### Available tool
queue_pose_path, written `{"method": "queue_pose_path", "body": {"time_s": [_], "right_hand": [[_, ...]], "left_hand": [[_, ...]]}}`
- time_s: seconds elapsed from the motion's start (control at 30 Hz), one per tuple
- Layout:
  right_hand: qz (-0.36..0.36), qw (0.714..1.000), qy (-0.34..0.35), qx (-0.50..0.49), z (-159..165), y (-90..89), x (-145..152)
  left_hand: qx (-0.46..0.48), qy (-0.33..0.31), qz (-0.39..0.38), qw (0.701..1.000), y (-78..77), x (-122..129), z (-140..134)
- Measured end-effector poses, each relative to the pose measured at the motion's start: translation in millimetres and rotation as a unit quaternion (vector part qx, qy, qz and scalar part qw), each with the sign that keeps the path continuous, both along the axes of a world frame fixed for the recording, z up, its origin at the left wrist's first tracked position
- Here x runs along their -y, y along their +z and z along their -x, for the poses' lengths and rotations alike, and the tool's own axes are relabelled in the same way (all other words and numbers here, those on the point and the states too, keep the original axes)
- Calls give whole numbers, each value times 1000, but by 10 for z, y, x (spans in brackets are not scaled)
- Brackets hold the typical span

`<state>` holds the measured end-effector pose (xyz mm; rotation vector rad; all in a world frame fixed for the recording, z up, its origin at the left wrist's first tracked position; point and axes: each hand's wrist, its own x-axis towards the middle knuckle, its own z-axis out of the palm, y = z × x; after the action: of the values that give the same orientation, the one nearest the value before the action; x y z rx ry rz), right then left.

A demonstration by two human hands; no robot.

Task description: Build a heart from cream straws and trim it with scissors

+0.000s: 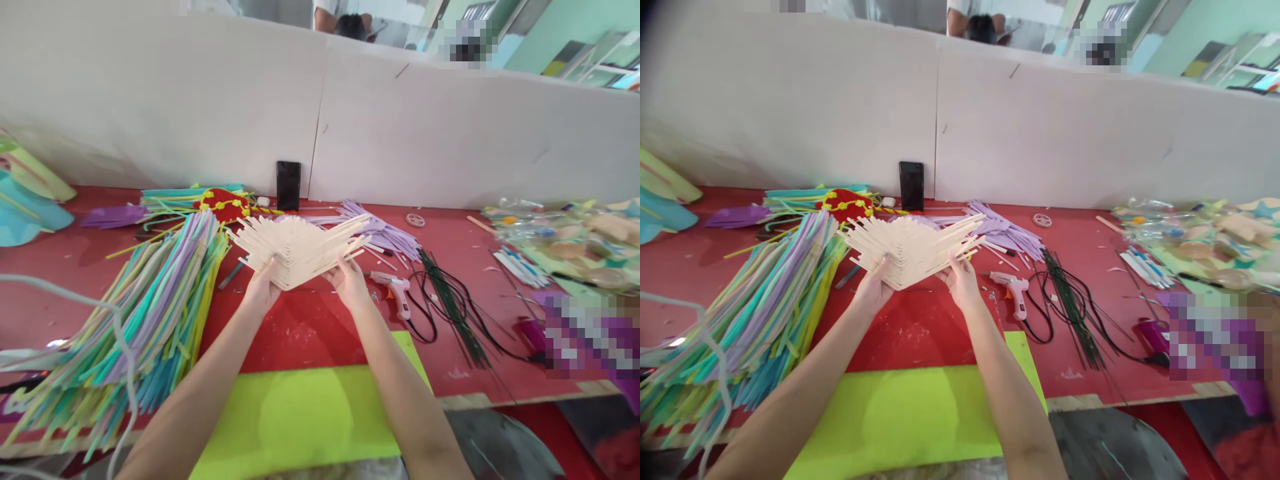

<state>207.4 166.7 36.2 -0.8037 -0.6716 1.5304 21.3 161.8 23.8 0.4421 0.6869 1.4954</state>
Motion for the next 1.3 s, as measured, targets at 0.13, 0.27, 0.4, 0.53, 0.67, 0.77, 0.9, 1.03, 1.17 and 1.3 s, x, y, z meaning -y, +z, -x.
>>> {"method": "queue_pose_path", "body": {"time_s": [0.13,0.27,0.4,0.53,0.67,0.77,0.9,1.03,1.17,1.3], "right_hand": [[-5,1000,2,13,54,-39,48],[-3,1000,3,28,40,-47,63],[-2,999,0,40,-2,-75,67],[-7,998,-2,66,-63,-88,54],[-39,991,-57,111,-241,-53,13],[-46,968,-170,176,-438,-70,-40],[-57,915,-254,309,-629,-163,-92],[-93,875,-226,418,-625,-220,-76],[-167,798,-150,560,-462,-228,-102],[-219,696,-37,683,-311,-195,-323]], "left_hand": [[1,-2,20,1000,-71,13,-30],[-11,-19,23,999,-142,61,-62],[-27,-27,38,999,-184,109,-113],[-25,-5,25,999,-161,110,-108],[-24,36,6,999,-81,53,61],[-42,78,-31,996,-30,-8,258],[-67,104,-80,989,-21,-61,471],[-66,116,-83,988,-48,-69,531],[1,98,-80,992,-54,-73,488],[61,103,-48,992,-53,-84,444]]}}
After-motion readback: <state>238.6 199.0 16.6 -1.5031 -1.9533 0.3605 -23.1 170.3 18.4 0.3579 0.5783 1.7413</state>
